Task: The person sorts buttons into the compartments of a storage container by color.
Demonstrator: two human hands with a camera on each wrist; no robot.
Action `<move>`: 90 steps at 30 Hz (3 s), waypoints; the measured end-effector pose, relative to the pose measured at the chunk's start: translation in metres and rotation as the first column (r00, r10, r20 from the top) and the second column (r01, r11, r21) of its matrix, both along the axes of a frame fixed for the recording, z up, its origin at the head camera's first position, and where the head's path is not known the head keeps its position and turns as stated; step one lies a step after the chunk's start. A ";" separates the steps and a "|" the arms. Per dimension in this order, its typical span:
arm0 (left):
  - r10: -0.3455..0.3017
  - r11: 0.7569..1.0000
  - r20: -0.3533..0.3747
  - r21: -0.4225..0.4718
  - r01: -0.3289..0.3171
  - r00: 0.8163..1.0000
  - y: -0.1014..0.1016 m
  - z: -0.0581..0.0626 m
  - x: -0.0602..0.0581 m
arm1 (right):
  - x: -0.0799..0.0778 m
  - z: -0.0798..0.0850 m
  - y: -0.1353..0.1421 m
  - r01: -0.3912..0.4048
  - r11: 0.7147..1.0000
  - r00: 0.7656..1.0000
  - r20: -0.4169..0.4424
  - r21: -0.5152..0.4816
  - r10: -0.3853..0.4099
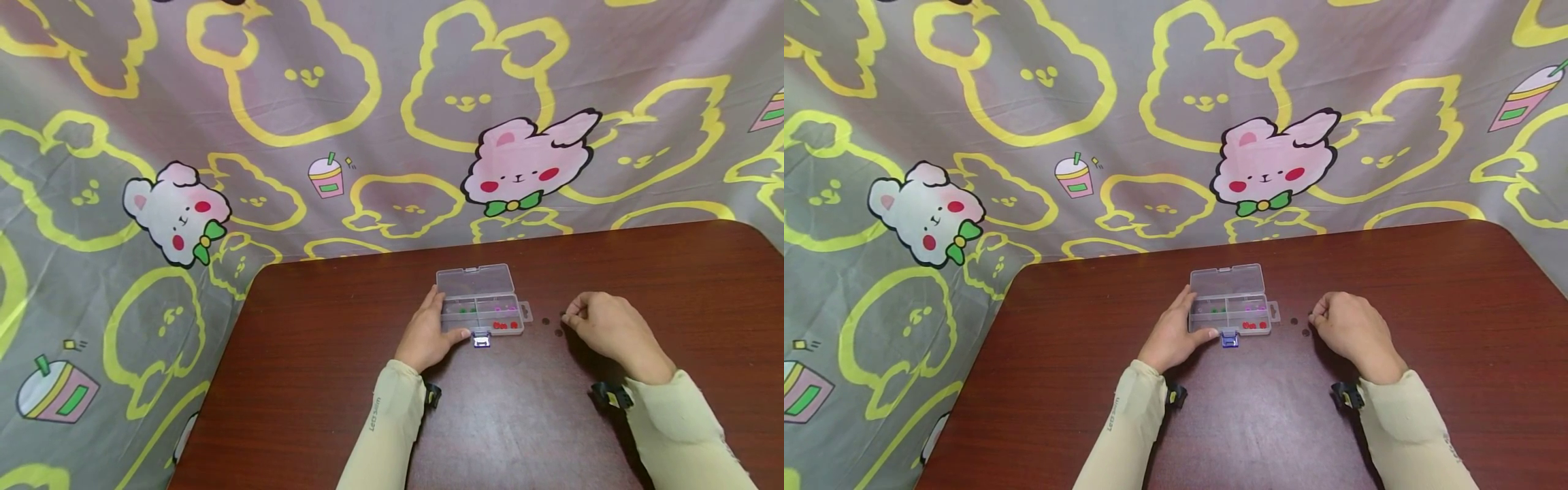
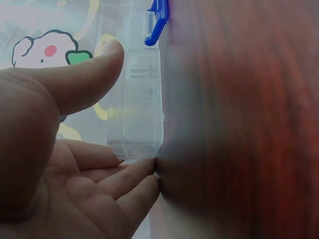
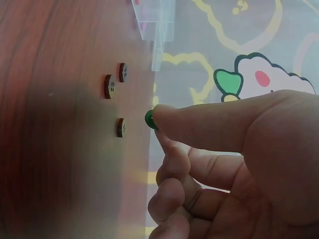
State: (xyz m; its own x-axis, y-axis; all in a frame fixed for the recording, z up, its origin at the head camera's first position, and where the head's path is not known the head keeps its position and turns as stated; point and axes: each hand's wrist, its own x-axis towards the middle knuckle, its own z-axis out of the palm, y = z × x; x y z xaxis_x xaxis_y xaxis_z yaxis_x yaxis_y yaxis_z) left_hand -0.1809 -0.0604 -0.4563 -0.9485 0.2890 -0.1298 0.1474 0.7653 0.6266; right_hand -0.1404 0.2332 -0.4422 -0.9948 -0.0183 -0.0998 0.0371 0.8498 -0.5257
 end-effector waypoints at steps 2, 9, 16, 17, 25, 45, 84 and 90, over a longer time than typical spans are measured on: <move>0.000 1.000 0.001 0.001 0.000 1.000 0.000 0.000 0.000 | 0.000 0.001 -0.001 -0.003 1.000 1.000 -0.008 -0.001 0.003; 0.003 1.000 0.006 -0.001 -0.003 1.000 -0.001 -0.001 0.000 | 0.001 0.003 -0.004 -0.006 1.000 1.000 -0.009 -0.010 0.006; 0.002 1.000 0.008 -0.003 -0.002 1.000 -0.001 -0.002 0.000 | 0.001 0.005 -0.007 -0.007 1.000 1.000 -0.017 -0.012 0.007; 0.002 1.000 0.007 -0.005 -0.002 1.000 -0.001 -0.002 0.000 | 0.000 0.006 -0.007 -0.008 1.000 1.000 -0.018 -0.013 0.008; 0.006 1.000 0.018 -0.007 -0.006 1.000 -0.001 -0.001 0.000 | -0.001 0.008 -0.012 -0.006 1.000 1.000 -0.017 -0.013 0.006; 0.012 1.000 0.003 -0.011 -0.012 1.000 0.000 -0.003 0.000 | -0.003 0.013 -0.031 -0.027 0.999 0.997 -0.076 -0.047 0.023; 0.020 0.999 0.004 -0.025 -0.020 1.000 0.000 -0.003 -0.001 | -0.019 0.014 -0.078 -0.057 0.995 0.986 -0.159 -0.083 0.043; 0.014 1.000 -0.002 -0.019 -0.014 1.000 -0.001 -0.003 -0.001 | -0.020 0.013 -0.085 -0.059 0.994 0.985 -0.167 -0.093 0.043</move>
State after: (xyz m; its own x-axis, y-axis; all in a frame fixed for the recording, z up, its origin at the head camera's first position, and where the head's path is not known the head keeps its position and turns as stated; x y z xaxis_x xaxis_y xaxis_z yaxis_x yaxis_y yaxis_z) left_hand -0.1817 -0.0610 -0.4596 -0.9526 0.2731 -0.1337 0.1376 0.7793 0.6114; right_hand -0.1608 0.1484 -0.4289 -0.9950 -0.0712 0.0697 -0.0989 0.7926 -0.6017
